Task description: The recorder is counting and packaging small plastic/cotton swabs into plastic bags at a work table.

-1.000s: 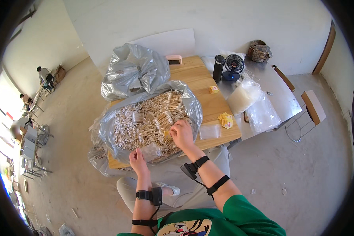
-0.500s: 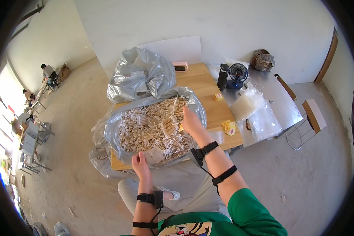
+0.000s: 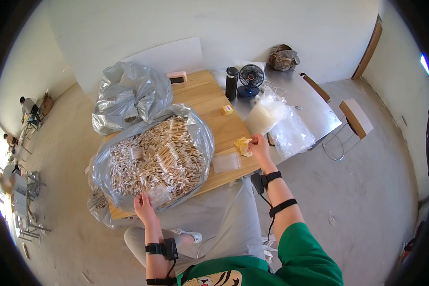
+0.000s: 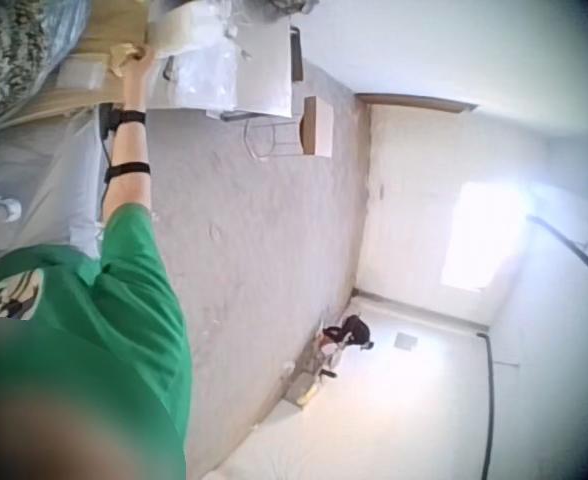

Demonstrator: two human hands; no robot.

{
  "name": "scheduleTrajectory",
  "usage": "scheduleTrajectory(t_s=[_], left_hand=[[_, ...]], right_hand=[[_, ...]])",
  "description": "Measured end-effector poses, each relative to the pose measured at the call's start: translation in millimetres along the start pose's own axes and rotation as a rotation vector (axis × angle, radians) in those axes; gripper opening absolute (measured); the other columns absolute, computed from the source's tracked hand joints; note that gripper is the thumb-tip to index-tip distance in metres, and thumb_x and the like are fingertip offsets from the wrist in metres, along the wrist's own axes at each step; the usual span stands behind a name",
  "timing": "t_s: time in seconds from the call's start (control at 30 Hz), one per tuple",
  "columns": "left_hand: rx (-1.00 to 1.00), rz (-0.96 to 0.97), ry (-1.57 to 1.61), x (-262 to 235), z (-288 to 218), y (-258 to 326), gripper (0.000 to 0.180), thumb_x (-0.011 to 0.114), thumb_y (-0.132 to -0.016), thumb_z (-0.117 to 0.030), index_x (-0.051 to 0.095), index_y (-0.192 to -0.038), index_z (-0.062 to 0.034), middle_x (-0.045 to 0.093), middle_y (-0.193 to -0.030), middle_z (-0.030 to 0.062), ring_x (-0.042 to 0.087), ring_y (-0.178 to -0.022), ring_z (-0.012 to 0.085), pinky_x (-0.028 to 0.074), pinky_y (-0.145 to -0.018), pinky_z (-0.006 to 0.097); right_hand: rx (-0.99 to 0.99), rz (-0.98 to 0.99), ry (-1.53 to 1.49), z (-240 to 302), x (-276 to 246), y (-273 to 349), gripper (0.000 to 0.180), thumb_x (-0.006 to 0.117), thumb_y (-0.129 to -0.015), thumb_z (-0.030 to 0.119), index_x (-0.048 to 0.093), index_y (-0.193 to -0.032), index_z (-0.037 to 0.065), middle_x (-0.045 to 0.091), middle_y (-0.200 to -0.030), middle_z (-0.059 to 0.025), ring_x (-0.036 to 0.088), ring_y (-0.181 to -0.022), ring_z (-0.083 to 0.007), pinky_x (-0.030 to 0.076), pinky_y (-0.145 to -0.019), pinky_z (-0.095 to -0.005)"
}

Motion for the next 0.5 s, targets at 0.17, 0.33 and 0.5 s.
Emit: scheduleTrajectory(t_s=[0.17, 0.33, 0.5], left_hand=[[0.017, 0.136, -0.012, 32, 5, 13, 0.017, 0.059, -0.090, -0.022, 0.053, -0.081, -0.0093, 0.049, -0.063, -0.0036, 0.036, -0.049, 0.0017, 0.025, -0.042, 0.017], [-0.004, 0.228, -0.103, 62, 0, 36, 0.015, 0.059, -0.090, -0.020, 0.054, -0.083, -0.0077, 0.051, -0.063, -0.0035, 0.037, -0.050, 0.0016, 0.026, -0.042, 0.017], [-0.051, 0.366, -0.138, 114, -5, 64, 0.014, 0.059, -0.090, -0.020, 0.053, -0.083, -0.0091, 0.050, -0.064, -0.0038, 0.036, -0.050, 0.0012, 0.025, -0.042, 0.017]], right_hand=[[-0.043, -0.014, 0.286, -32, -6, -18, 0.027, 0.058, -0.074, -0.004, 0.056, -0.100, -0.001, 0.063, -0.071, -0.0100, 0.063, -0.065, -0.0187, 0.048, -0.057, -0.0282], [-0.371, -0.136, 0.730, -12, 7, 1, 0.025, 0.064, -0.072, 0.004, 0.060, -0.097, 0.006, 0.061, -0.091, -0.0113, 0.058, -0.088, -0.0311, 0.047, -0.075, -0.0390], [-0.399, -0.161, 0.642, 59, 13, 43, 0.016, 0.064, -0.078, 0.010, 0.058, -0.092, 0.006, 0.059, -0.092, -0.0112, 0.056, -0.089, -0.0271, 0.046, -0.078, -0.0364]])
Point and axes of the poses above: each hand's wrist, its own y-axis away from the middle knuckle, its own x-axis out of the palm, z = x × y, the point moved 8 cm from there along -y, towards the middle knuckle
